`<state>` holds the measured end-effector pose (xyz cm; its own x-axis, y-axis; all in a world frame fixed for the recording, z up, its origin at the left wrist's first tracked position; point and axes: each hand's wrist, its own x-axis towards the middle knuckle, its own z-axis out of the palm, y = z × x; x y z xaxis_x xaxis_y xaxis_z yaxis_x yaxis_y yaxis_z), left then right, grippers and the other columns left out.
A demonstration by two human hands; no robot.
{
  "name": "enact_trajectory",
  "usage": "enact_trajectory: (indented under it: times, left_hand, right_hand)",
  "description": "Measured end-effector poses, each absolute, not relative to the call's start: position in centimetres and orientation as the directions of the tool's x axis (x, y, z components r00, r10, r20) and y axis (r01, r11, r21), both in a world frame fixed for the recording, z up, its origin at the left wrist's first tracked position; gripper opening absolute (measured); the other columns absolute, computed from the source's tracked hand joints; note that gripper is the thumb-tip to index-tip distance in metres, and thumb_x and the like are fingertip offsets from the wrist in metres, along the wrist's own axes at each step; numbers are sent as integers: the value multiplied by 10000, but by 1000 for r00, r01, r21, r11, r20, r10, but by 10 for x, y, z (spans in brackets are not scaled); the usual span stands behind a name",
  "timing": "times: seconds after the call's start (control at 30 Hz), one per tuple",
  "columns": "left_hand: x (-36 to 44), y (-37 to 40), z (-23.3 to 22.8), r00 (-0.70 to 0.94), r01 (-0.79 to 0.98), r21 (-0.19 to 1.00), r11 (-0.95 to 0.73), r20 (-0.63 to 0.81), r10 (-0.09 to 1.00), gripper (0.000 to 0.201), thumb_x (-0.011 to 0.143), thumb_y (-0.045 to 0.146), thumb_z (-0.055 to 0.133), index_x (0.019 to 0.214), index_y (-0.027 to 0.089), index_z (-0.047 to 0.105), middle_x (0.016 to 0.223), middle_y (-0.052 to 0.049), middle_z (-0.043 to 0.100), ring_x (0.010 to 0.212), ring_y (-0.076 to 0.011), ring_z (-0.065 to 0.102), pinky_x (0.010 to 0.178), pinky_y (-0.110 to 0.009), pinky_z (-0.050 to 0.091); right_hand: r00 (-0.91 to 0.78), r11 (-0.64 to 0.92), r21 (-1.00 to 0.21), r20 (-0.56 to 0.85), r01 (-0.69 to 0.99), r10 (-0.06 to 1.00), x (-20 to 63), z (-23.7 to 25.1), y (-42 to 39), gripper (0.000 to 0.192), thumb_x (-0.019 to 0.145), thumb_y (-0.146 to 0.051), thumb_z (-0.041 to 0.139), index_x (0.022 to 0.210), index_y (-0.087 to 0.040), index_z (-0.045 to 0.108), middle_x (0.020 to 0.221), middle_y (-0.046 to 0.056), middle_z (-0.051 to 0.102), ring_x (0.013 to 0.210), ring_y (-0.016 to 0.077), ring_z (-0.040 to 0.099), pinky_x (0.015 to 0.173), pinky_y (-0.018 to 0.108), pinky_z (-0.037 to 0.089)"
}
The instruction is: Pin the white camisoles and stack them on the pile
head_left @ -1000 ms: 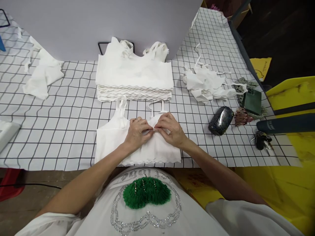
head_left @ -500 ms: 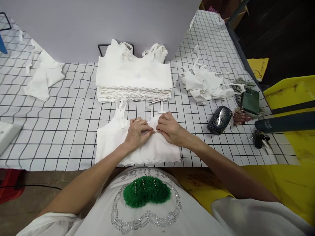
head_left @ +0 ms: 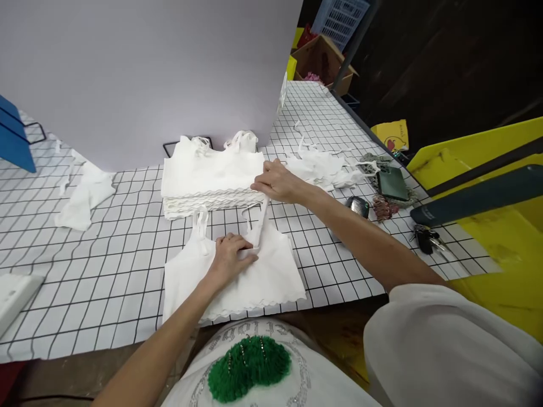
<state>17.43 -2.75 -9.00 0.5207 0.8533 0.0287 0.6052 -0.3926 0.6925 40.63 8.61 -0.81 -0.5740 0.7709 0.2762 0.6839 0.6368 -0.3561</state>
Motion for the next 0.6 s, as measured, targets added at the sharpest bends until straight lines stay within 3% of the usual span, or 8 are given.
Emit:
enact_trajectory:
  times: [0.1, 0.2, 0.27, 0.33, 0.43, 0.53, 0.6]
  left_hand:
    - [174, -26, -89, 523, 624, 676, -393, 12, 852, 115, 793, 247, 771, 870, 184, 715, 935, -50, 736, 963, -268, 608, 894, -457, 403]
    - [166, -33, -85, 529, 614, 635, -469, 110, 841, 276, 826, 296, 760, 1071, 191, 692, 1032, -69, 718, 1005, -269, 623, 944, -487, 431]
    - [154, -44, -80, 527, 591, 574, -566, 256, 810, 414, 906, 308, 685, 1297, 208, 596, 1204, -107, 679, 1149, -278, 614, 1059, -536, 391]
    - [139, -62, -74, 553, 588, 481, -650, 347, 757, 517, 991, 281, 557, 1487, 236, 418, 1402, -139, 585, 1349, -281, 517, 1174, -567, 283]
    - [112, -90, -70, 655, 629, 298, -718, 294, 696, 658, 1033, 317, 456, 1614, 221, 162, 1594, -156, 399, 1525, -299, 277, 1223, -556, 222]
    - [85, -105, -78, 692, 662, 92, -744, 305, 654, 793, 990, 539, 461, 1620, 149, 179, 1613, -169, 366, 1530, -339, 250, 1246, -523, 179]
    - [72, -103, -85, 696, 670, 28, -741, 324, 641, 793, 983, 563, 438, 1619, 150, 205, 1617, -148, 367, 1528, -335, 260, 1260, -500, 154]
  right_hand:
    - [-556, 607, -371, 246, 703, 794, 409, -23, 89, 377, 1001, -357, 531, 686, -195, 662, 685, 45, 561, 850, 232, 512, 944, 516, 411]
    - [-461, 548, -449, 297, 706, 836, 408, -39, 63, 224, 986, -277, 533, 983, -180, 735, 1073, 109, 677, 1040, 256, 584, 967, 488, 466]
    - [-368, 496, -475, 342, 726, 865, 399, -49, 26, 315, 1019, -254, 450, 1235, -186, 669, 1358, 133, 601, 1273, 275, 539, 1075, 528, 431]
    - [-371, 473, -441, 300, 763, 879, 386, -58, -24, 425, 1049, -308, 387, 1446, -218, 511, 1537, 126, 471, 1441, 296, 409, 1157, 622, 332]
    - [-492, 513, -357, 155, 781, 857, 372, -69, -100, 683, 1007, -508, 461, 1584, -182, 291, 1634, 162, 300, 1530, 329, 255, 1187, 657, 283]
    - [-429, 418, -303, 30, 857, 903, 384, -77, -143, 840, 958, -591, 525, 1609, -164, 209, 1649, 182, 229, 1541, 351, 211, 1191, 673, 260]
    - [-371, 352, -320, 3, 880, 929, 405, -77, -145, 809, 963, -601, 513, 1603, -190, 238, 1647, 170, 247, 1540, 343, 221, 1187, 657, 281]
